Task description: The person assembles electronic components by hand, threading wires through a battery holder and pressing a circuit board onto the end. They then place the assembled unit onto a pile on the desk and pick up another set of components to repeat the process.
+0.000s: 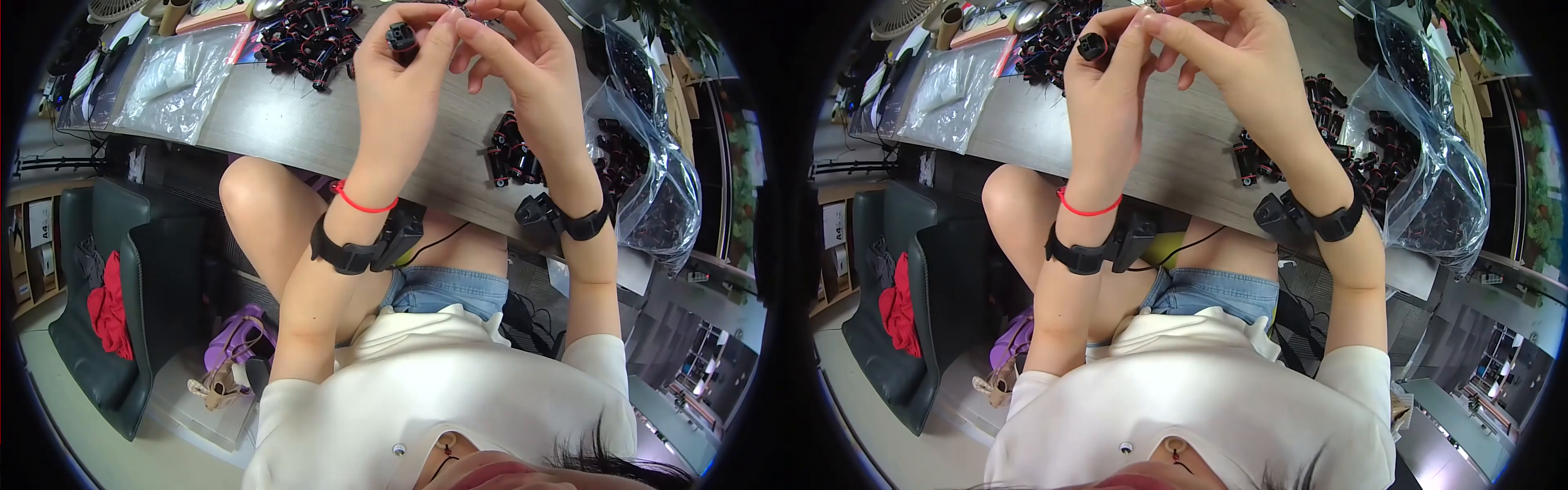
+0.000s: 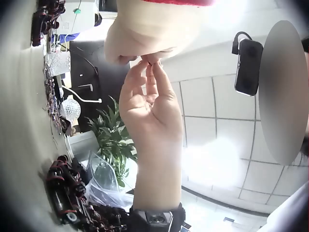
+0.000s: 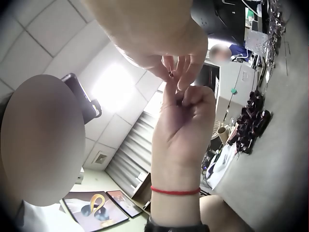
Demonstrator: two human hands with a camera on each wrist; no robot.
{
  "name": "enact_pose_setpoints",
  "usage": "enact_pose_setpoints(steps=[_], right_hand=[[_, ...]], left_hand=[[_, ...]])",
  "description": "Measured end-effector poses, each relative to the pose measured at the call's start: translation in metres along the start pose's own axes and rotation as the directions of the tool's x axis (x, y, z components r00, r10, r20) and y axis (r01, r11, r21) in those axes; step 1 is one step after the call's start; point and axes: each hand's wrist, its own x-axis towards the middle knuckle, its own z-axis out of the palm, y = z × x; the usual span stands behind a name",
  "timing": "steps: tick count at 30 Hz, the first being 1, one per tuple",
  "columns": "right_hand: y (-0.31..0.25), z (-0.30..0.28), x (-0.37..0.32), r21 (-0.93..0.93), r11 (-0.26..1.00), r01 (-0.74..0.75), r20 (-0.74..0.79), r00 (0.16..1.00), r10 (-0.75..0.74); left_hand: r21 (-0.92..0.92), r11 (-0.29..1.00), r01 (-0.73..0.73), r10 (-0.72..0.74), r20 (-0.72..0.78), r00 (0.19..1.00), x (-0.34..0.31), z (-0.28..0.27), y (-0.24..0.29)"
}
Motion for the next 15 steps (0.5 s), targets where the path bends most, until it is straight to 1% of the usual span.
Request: enact_pose_setpoints(steps=[2, 3, 6, 7, 10, 11, 12, 13, 14, 15], right_hand=[[0.004, 0.000, 0.000, 0.119, 0.992, -0.050, -0.014, 0.999, 0.052], [0.005, 0.000, 0.000, 0.119, 0.992, -0.050, -0.013, 0.999, 0.052], [0.007, -0.003, 0.002, 0.296, 0.950, -0.096, -0.061, 0.991, 0.119], [0.004, -0.004, 0.003, 0.295, 0.951, -0.093, -0.061, 0.991, 0.116], [-0.010, -0.017, 0.008, 0.298, 0.954, 0.022, -0.150, 0.988, 0.024], [-0.011, -0.024, 0.008, 0.295, 0.955, 0.024, -0.150, 0.989, 0.021], [-0.010, -0.033, 0.009, 0.234, 0.971, 0.049, -0.084, 0.996, -0.030], [-0.009, -0.042, 0.010, 0.177, 0.981, 0.079, -0.015, 0.997, -0.077], [-0.007, -0.048, 0.011, 0.123, 0.986, 0.112, 0.059, 0.991, -0.120], [-0.006, -0.051, 0.011, 0.127, 0.985, 0.114, 0.065, 0.990, -0.123]], left_hand=[[0.020, 1.000, -0.021, 0.022, -0.052, 0.998, -0.005, 0.006, 0.001], [0.020, 1.000, -0.022, 0.023, -0.052, 0.998, -0.006, 0.008, 0.004], [0.007, 0.999, 0.044, -0.044, 0.014, 0.999, -0.004, 0.015, 0.016], [0.006, 0.999, 0.042, -0.042, 0.016, 0.999, -0.003, 0.013, 0.014], [-0.094, 0.994, 0.049, -0.041, 0.086, 0.995, 0.002, -0.002, -0.004], [-0.096, 0.994, 0.046, -0.037, 0.087, 0.996, 0.005, -0.007, -0.009], [0.069, 0.997, -0.038, 0.031, 0.099, 0.995, 0.009, -0.012, -0.015], [0.233, 0.965, -0.122, 0.095, 0.121, 0.988, 0.013, -0.017, -0.018], [0.391, 0.898, -0.203, 0.154, 0.152, 0.976, 0.016, -0.020, -0.020], [0.395, 0.895, -0.206, 0.159, 0.148, 0.976, 0.016, -0.019, -0.019]])
